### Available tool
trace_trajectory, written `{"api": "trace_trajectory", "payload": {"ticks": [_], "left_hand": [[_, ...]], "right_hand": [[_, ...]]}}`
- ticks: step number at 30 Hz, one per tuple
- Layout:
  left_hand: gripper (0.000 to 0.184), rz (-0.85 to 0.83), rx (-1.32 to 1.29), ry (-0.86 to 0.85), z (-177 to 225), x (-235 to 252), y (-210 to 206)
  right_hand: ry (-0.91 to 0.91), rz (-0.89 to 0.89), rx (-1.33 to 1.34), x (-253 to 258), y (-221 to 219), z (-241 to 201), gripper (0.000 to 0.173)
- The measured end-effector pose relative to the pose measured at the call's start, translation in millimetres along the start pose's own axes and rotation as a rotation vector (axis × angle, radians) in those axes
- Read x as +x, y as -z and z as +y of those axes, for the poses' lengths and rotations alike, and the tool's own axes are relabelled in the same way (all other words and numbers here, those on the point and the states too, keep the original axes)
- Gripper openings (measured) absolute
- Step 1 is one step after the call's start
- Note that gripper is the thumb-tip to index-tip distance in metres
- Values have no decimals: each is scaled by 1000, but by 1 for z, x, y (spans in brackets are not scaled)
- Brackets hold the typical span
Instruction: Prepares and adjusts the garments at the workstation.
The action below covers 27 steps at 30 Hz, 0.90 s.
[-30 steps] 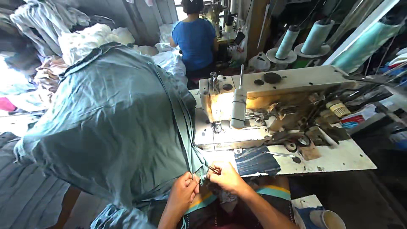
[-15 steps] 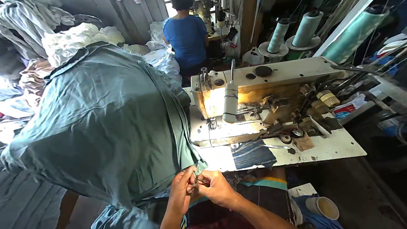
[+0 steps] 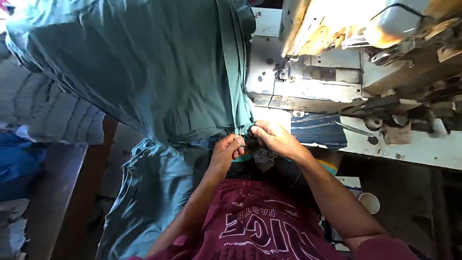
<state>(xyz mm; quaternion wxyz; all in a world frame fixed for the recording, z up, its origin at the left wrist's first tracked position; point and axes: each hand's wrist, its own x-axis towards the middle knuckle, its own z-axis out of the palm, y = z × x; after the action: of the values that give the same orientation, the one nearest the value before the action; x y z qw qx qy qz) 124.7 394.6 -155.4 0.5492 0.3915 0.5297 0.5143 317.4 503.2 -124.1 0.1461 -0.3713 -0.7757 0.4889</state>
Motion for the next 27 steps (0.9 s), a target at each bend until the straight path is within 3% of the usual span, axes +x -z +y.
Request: {"api": "trace_trajectory", "payload": {"ticks": [6, 13, 17, 22, 27], "left_hand": [[26, -39, -7, -8, 4, 0, 2], [30, -48, 81, -31, -1, -1, 6], [32, -66, 156, -34, -1, -1, 1], [33, -87, 237, -97, 7, -7, 4], [34, -91, 306, -111, 4, -7, 0]], "right_hand": [[86, 14, 27, 20, -13, -10, 30], [160, -48, 113, 14, -3, 0, 33], [136, -21, -32, 16, -17, -10, 32], [169, -12, 161, 9, -13, -5, 30], [163, -11, 122, 9, -16, -9, 36]]}}
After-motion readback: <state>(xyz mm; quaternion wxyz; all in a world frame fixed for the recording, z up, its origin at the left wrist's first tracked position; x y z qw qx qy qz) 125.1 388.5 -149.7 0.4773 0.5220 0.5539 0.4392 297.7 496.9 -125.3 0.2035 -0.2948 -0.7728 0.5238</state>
